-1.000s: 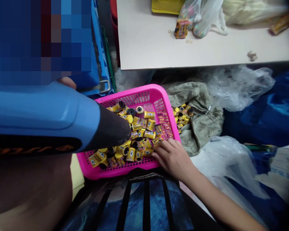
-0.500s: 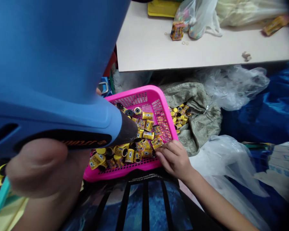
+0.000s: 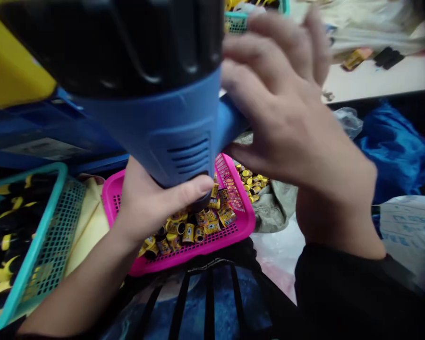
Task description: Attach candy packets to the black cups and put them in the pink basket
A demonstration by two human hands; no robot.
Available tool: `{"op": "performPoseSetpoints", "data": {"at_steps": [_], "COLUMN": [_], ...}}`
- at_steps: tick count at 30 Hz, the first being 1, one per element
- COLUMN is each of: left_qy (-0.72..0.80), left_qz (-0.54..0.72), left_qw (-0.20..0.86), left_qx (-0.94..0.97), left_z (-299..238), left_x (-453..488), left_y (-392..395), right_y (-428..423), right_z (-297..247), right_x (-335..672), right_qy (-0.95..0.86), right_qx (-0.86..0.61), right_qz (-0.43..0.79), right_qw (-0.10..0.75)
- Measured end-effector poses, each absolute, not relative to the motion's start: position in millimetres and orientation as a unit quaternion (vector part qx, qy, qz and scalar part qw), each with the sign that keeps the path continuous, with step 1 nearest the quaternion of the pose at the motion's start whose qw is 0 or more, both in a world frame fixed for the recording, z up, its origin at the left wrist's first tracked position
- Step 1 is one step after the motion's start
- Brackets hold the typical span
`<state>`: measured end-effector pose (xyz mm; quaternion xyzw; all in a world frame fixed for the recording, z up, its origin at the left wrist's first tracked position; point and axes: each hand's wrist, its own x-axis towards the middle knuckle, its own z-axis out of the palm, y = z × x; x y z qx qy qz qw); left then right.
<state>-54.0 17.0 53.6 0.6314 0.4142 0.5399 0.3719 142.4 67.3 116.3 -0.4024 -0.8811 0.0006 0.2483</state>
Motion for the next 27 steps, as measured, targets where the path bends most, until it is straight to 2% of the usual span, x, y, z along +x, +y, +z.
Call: {"op": "performPoseSetpoints", "data": {"at_steps": [2, 6, 11, 22, 25, 27], "left_qy": [0.398, 0.411, 0.378, 0.35, 0.367, 0.375], "left_qz": [0.549, 0.564, 0.557, 0.55, 0.566, 0.597], "left_qw": [0.423, 0.424, 0.448, 0.44, 0.425, 0.395], "left_qx": [0.601, 0.578, 0.589, 0.618, 0.603, 0.589], "left_z": [47, 39, 39, 41, 45, 48], "left_x": [-54, -56, -54, -49, -54, -63], "left_y": [18, 17, 20, 23, 24, 27], "right_y": [78, 89, 90, 86, 83, 76], "right_z": [128, 135, 145, 148, 152, 147], "right_x": [137, 135, 141, 142, 150, 149], "right_qy": [-0.921, -0.937, -0.935, -0.922, -0.927, -0.911], "right_qx": [-0.352, -0.343, -0.343, -0.367, -0.349, -0.369], "right_qz": [-0.009, -0.027, -0.092, -0.122, -0.128, -0.118], "right_qw": [0.166, 0.063, -0.005, -0.011, 0.046, 0.14]}}
